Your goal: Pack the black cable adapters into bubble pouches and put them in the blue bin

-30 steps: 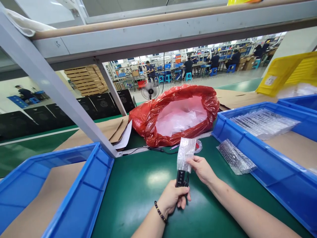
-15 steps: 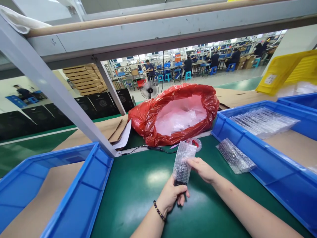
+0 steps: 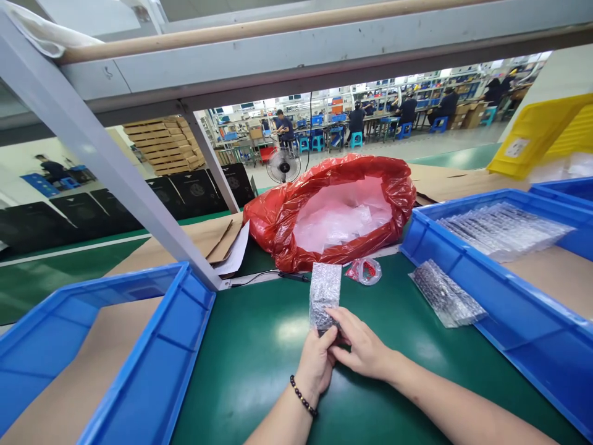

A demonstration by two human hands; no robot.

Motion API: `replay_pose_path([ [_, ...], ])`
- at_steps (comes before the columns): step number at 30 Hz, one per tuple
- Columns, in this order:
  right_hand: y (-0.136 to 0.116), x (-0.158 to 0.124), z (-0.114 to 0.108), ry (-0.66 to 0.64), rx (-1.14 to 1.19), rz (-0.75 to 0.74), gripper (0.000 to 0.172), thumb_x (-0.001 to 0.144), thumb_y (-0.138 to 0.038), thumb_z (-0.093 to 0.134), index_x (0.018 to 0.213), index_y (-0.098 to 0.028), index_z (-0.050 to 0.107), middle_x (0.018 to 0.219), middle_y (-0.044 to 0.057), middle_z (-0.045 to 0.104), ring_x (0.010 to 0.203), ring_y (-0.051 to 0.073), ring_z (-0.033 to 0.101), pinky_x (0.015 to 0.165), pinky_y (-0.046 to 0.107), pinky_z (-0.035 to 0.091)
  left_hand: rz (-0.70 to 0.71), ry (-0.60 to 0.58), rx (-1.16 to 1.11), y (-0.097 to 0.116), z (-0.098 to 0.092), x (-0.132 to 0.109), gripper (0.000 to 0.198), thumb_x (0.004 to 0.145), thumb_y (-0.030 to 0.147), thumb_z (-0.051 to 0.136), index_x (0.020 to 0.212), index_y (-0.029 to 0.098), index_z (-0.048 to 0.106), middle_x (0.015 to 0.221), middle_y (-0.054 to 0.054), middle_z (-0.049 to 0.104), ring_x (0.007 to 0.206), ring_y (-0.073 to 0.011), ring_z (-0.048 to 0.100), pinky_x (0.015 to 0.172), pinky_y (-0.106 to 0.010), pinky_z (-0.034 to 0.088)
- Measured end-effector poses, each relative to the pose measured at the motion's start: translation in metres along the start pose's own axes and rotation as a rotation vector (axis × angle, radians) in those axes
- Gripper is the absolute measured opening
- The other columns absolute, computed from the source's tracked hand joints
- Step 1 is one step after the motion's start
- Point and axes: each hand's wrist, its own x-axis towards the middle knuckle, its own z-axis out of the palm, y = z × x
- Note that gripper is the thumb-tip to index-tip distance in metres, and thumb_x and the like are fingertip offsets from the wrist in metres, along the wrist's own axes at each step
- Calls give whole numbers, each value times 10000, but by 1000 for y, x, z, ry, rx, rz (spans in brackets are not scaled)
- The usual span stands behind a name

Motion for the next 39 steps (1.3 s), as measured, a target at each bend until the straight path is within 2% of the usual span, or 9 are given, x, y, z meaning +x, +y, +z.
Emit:
replay_pose_path([
  [5,9,4,-12,27,-1,-89,553,738,-119,476,1278,-178,374,1192,118,509,1096,230,480,934,391,408,42,-16,-69,17,-9,8,357,697,400,643,975,187,574,928,-65,649,811,-181,603,703,-297,457],
  [11,6,7,-13,-103,278,31,485,781,-139,444,1253,-194,346,1072,72,582,876,145,578,774,281,490,133,79,-176,24,-17,18,237,640,212,707,839,137,604,792,-47,674,728,-169,619,743,-305,454],
  [18,11,7,-2,51,142,222,447,753,-246,534,1170,-173,388,687,-24,535,611,121,510,613,249,451,74,10,-269,3,-3,6,236,674,216,682,877,122,607,864,-79,676,825,-191,620,815,-323,438],
  [23,12,5,0,144,24,272,465,689,-254,570,1131,-165,453,720,-8,495,653,141,499,646,271,447,29,58,-172,-5,5,0,273,597,197,725,834,118,615,789,-68,673,732,-199,634,741,-317,462],
  [26,8,9,-10,-41,148,251,554,663,-262,621,1179,-171,441,916,52,542,824,185,528,768,322,445,35,45,-116,-3,4,0,330,570,194,731,872,115,623,796,-78,675,708,-218,639,723,-342,470],
  [28,6,13,-19,-221,376,252,721,604,-329,705,1239,-174,399,1087,84,517,969,219,506,847,348,420,66,30,-78,-3,2,0,324,582,194,718,883,109,631,789,-83,677,715,-217,636,729,-343,467],
  [30,5,16,-25,-289,638,284,790,578,-438,724,1247,-166,403,1147,98,505,1036,242,484,885,374,398,87,22,-25,-3,1,0,304,590,187,710,874,102,640,784,-87,680,734,-213,630,738,-332,460],
  [35,3,19,-28,-203,933,439,404,682,-381,673,986,-123,609,896,67,632,875,213,566,840,372,412,41,-3,75,-8,2,-1,341,538,131,719,872,97,656,837,-91,687,750,-196,615,740,-302,446],
  [39,2,18,-26,-196,983,460,258,700,-286,652,893,-115,636,814,47,645,795,191,582,781,341,435,26,-36,92,-9,2,0,394,526,122,720,914,105,652,856,-84,686,765,-201,611,744,-305,444],
])
